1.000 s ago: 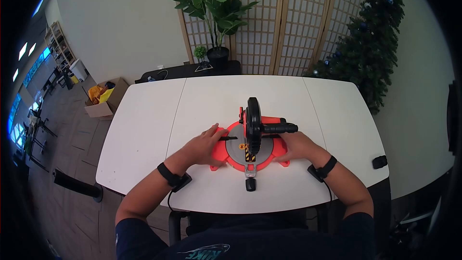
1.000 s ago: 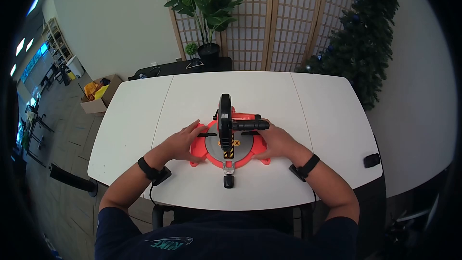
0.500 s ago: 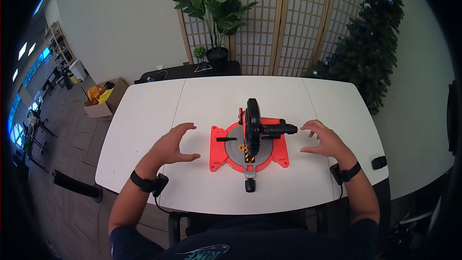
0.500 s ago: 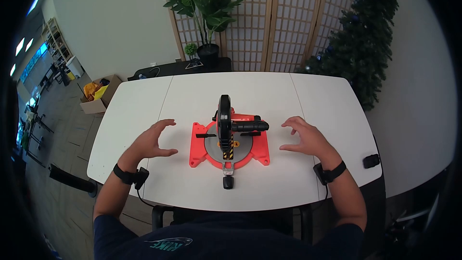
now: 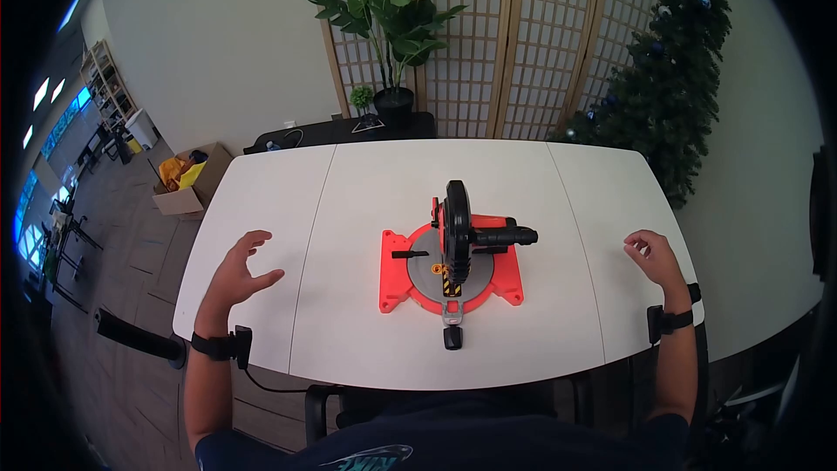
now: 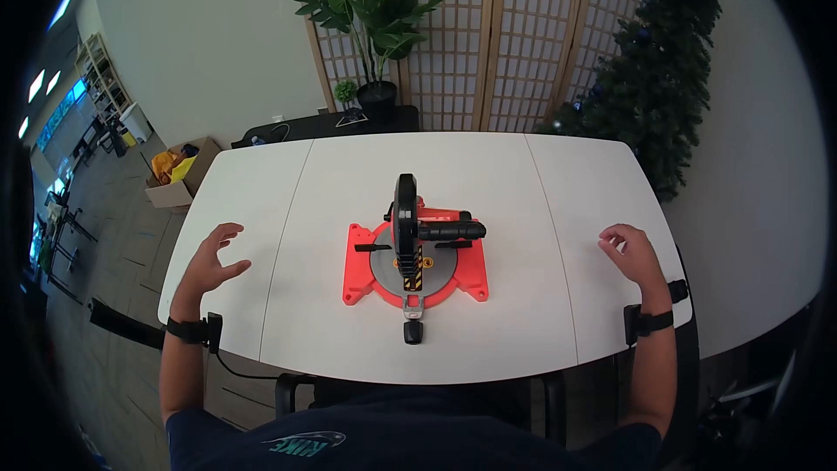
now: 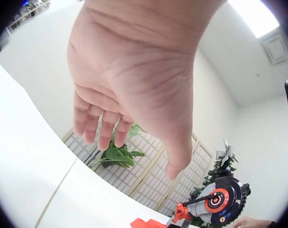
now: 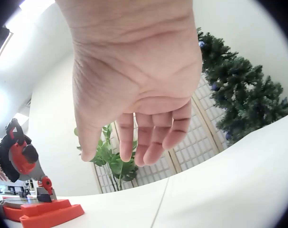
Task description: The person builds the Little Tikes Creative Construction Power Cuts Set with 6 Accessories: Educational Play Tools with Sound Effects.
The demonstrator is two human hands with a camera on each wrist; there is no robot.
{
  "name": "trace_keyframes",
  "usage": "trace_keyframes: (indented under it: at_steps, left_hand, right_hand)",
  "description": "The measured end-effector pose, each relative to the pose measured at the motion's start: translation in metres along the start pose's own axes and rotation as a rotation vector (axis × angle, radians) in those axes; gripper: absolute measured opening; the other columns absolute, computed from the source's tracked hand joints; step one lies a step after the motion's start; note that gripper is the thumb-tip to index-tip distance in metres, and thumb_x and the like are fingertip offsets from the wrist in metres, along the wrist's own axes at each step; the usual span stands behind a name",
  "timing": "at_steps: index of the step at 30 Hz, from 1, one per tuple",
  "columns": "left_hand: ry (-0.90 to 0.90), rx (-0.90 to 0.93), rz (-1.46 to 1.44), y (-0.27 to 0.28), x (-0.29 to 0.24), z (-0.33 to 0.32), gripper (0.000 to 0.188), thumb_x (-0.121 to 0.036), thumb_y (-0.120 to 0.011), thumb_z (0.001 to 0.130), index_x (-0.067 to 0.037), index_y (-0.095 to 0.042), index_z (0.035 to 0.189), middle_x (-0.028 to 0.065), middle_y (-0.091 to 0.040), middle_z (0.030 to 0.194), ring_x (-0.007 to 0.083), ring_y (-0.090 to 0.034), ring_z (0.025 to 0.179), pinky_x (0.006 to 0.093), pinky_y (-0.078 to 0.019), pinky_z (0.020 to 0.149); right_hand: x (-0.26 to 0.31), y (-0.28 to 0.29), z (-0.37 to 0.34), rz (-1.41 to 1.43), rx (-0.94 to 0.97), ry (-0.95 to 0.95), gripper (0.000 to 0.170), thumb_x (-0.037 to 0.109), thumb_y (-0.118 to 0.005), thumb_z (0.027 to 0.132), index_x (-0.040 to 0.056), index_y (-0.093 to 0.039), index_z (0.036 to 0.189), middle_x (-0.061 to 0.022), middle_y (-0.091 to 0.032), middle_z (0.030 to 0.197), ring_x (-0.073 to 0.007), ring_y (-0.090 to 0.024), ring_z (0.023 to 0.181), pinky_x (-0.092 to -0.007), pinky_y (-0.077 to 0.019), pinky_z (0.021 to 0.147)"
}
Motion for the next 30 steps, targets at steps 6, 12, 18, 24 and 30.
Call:
trace_keyframes:
  at_steps: [6,12,18,24,30]
  left_hand:
    - [0.049,-0.057,-0.029,0.027,0.029,-0.014,0.069,-0.03,-0.083,0.078,-0.006,-0.052,0.134,0.0141,-0.061,0.134,0.0324,-0.057,0.128,0.0462,-0.0451,0.109]
    - [0.09,-0.096,-0.015,0.039,0.056,-0.033,0.068,-0.03,-0.083,0.078,-0.005,-0.052,0.133,0.0147,-0.061,0.134,0.0329,-0.058,0.126,0.046,-0.0464,0.106]
    - [0.175,-0.11,-0.013,0.032,0.084,-0.049,0.069,-0.029,-0.084,0.079,-0.006,-0.051,0.135,0.0147,-0.061,0.134,0.0327,-0.058,0.126,0.0463,-0.047,0.104]
    - [0.212,-0.134,-0.027,0.029,0.096,-0.06,0.072,-0.03,-0.084,0.079,-0.006,-0.049,0.137,0.0151,-0.061,0.134,0.0322,-0.057,0.126,0.0461,-0.0469,0.103]
    - [0.223,-0.131,-0.029,0.028,0.098,-0.064,0.073,-0.03,-0.084,0.079,-0.006,-0.049,0.138,0.0156,-0.061,0.134,0.0319,-0.058,0.125,0.045,-0.0473,0.103]
  right_hand:
    - [-0.074,0.03,-0.023,-0.026,-0.091,-0.066,0.012,0.011,-0.072,0.09,0.0017,-0.071,0.098,-0.0048,-0.072,0.089,-0.0125,-0.064,0.078,-0.0258,-0.0472,0.065]
    - [-0.155,0.056,-0.053,-0.207,-0.135,0.075,0.042,-0.021,-0.05,0.075,0.0033,-0.066,0.105,-0.0135,-0.069,0.103,-0.0309,-0.066,0.098,-0.0403,-0.0528,0.087]
    - [-0.22,0.074,-0.089,-0.516,-0.051,-0.065,0.065,-0.024,-0.045,0.07,0.0055,-0.063,0.126,-0.0164,-0.062,0.135,-0.0367,-0.053,0.131,-0.0437,-0.0422,0.111]
    - [-0.237,0.075,-0.106,-0.497,-0.017,-0.294,0.074,-0.022,-0.048,0.071,0.0095,-0.058,0.137,-0.0173,-0.052,0.149,-0.0342,-0.045,0.141,-0.0406,-0.0361,0.12]
    - [-0.261,0.071,-0.116,-0.484,-0.023,-0.289,0.064,-0.02,-0.055,0.069,0.008,-0.061,0.125,-0.0159,-0.058,0.137,-0.037,-0.053,0.131,-0.0413,-0.0446,0.11]
Point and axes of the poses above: each hand's wrist, its own z-axis towards the middle knuckle, its own y-axis out of the back of the hand, x = y × z, the point moved 5 cm from there along z, towards the middle knuckle
